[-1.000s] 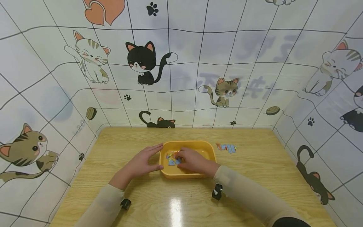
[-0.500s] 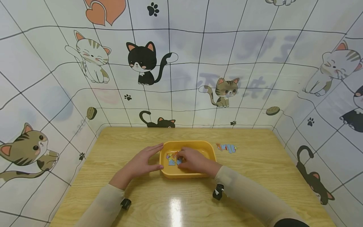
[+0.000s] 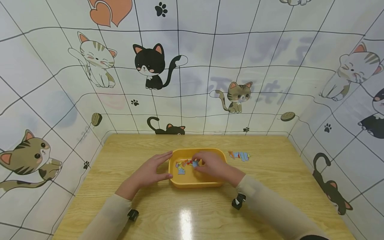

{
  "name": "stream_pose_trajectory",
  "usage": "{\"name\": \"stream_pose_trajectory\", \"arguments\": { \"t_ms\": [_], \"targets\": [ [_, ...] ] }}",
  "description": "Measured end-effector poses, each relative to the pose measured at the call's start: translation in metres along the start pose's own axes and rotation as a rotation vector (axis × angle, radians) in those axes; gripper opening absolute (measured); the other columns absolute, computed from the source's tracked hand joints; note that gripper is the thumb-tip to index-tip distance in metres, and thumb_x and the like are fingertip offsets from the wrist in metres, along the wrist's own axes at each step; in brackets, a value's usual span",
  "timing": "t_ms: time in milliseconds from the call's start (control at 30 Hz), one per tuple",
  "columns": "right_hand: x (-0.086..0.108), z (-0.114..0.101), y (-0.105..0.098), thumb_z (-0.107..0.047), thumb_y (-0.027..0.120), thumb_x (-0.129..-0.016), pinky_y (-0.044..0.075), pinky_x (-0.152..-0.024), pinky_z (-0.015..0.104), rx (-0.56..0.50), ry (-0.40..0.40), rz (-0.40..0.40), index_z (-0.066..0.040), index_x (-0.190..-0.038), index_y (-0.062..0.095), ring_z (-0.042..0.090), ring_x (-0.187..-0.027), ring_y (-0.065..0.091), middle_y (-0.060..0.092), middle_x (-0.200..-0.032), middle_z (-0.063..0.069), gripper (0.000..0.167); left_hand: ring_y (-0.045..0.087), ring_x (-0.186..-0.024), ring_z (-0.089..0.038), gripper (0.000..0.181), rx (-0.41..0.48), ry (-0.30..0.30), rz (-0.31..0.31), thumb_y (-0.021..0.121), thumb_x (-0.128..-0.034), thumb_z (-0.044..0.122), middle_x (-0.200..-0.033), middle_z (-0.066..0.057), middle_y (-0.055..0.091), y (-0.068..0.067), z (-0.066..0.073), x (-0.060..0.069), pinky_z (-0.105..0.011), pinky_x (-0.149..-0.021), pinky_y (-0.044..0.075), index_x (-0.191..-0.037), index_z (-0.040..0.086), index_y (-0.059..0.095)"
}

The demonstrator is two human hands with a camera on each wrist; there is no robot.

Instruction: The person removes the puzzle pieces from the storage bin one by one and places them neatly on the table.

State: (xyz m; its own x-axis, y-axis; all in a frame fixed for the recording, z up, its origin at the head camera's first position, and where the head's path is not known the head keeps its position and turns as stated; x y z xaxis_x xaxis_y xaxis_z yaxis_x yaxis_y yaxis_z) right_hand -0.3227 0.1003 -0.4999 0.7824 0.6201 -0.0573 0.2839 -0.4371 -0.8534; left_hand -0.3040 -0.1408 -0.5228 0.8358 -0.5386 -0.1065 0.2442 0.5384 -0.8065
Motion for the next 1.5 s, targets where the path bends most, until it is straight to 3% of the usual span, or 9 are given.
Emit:
{"name": "stream_pose_trajectory", "arguments": {
  "t_ms": [200,367,633,800,1033,1333,1500],
  "targets": [
    [0.01,0.004,-0.013,-0.02,0.083,-0.101,0.061,-0.087,0.038,0.05,0.003,0.03,-0.01,-0.129,0.077,0.022,-0.105,0.072,0.076,-0.123,-0.001,0.03,0.037,-0.162,-0.035,0.092,-0.005,-0.002,0.0,0.088,-0.0957,0.047,-0.179,0.006,0.036,0.0,0.0,0.0,-0.065,-0.129,0.032,-0.171,0.016,0.045],
    [0.02,0.008,-0.026,-0.024,0.083,-0.102,0.06,-0.082,0.033,0.096,-0.003,0.055,-0.012,-0.13,0.077,0.017,-0.098,0.071,0.076,-0.124,-0.002,0.032,0.037,-0.162,-0.035,0.092,-0.007,0.001,0.003,0.089,-0.0954,0.046,-0.178,0.005,0.036,0.0,0.001,0.0,-0.065,-0.129,0.032,-0.171,0.015,0.045],
    [0.037,0.016,-0.051,-0.023,0.082,-0.103,0.06,-0.083,0.035,0.052,-0.049,0.048,-0.014,-0.132,0.075,0.023,-0.102,0.069,0.073,-0.122,-0.002,0.03,0.036,-0.163,-0.034,0.093,-0.01,-0.003,0.002,0.089,-0.0952,0.046,-0.179,0.005,0.036,0.0,0.001,0.0,-0.065,-0.129,0.032,-0.171,0.015,0.045],
    [0.048,0.025,-0.067,-0.021,0.083,-0.102,0.059,-0.08,0.036,0.067,-0.067,0.065,-0.014,-0.131,0.076,0.022,-0.097,0.068,0.073,-0.118,-0.003,0.03,0.036,-0.163,-0.034,0.093,-0.009,-0.008,0.002,0.088,-0.0952,0.047,-0.179,0.007,0.035,0.0,0.001,0.001,-0.065,-0.129,0.032,-0.171,0.016,0.045],
    [0.063,0.043,-0.086,-0.019,0.084,-0.101,0.057,-0.076,0.034,0.08,-0.032,0.1,-0.015,-0.129,0.075,0.017,-0.094,0.064,0.07,-0.114,-0.006,0.03,0.036,-0.163,-0.034,0.093,-0.011,-0.01,-0.004,0.088,-0.0954,0.049,-0.179,0.008,0.035,0.001,-0.001,0.0,-0.065,-0.129,0.033,-0.172,0.017,0.044],
    [0.082,0.072,-0.105,-0.015,0.083,-0.101,0.056,-0.073,0.037,0.097,0.002,0.168,-0.01,-0.13,0.074,0.026,-0.092,0.066,0.071,-0.115,-0.001,0.03,0.037,-0.162,-0.035,0.093,-0.012,-0.001,-0.001,0.087,-0.0954,0.05,-0.178,0.006,0.036,0.001,-0.001,0.0,-0.065,-0.129,0.033,-0.171,0.017,0.045],
    [0.091,0.088,-0.111,-0.014,0.083,-0.101,0.059,-0.076,0.042,0.105,0.025,0.184,-0.01,-0.128,0.075,0.023,-0.091,0.066,0.073,-0.117,0.003,0.029,0.037,-0.162,-0.035,0.093,-0.018,-0.004,-0.004,0.088,-0.0955,0.049,-0.179,0.007,0.035,0.001,-0.001,0.0,-0.065,-0.129,0.033,-0.172,0.018,0.044]
  ]
}}
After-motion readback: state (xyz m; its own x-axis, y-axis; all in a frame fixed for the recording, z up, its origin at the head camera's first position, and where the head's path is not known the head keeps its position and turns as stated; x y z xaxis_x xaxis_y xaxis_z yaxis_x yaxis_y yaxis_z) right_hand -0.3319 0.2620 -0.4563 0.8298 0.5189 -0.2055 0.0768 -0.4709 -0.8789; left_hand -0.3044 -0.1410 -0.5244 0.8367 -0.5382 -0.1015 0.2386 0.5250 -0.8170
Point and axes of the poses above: each hand's wrist, its own x-axis away from the middle knuckle, its own y-axis out of the palm, z = x × y, the point moved 8 cm from there along -x, towards the middle knuckle
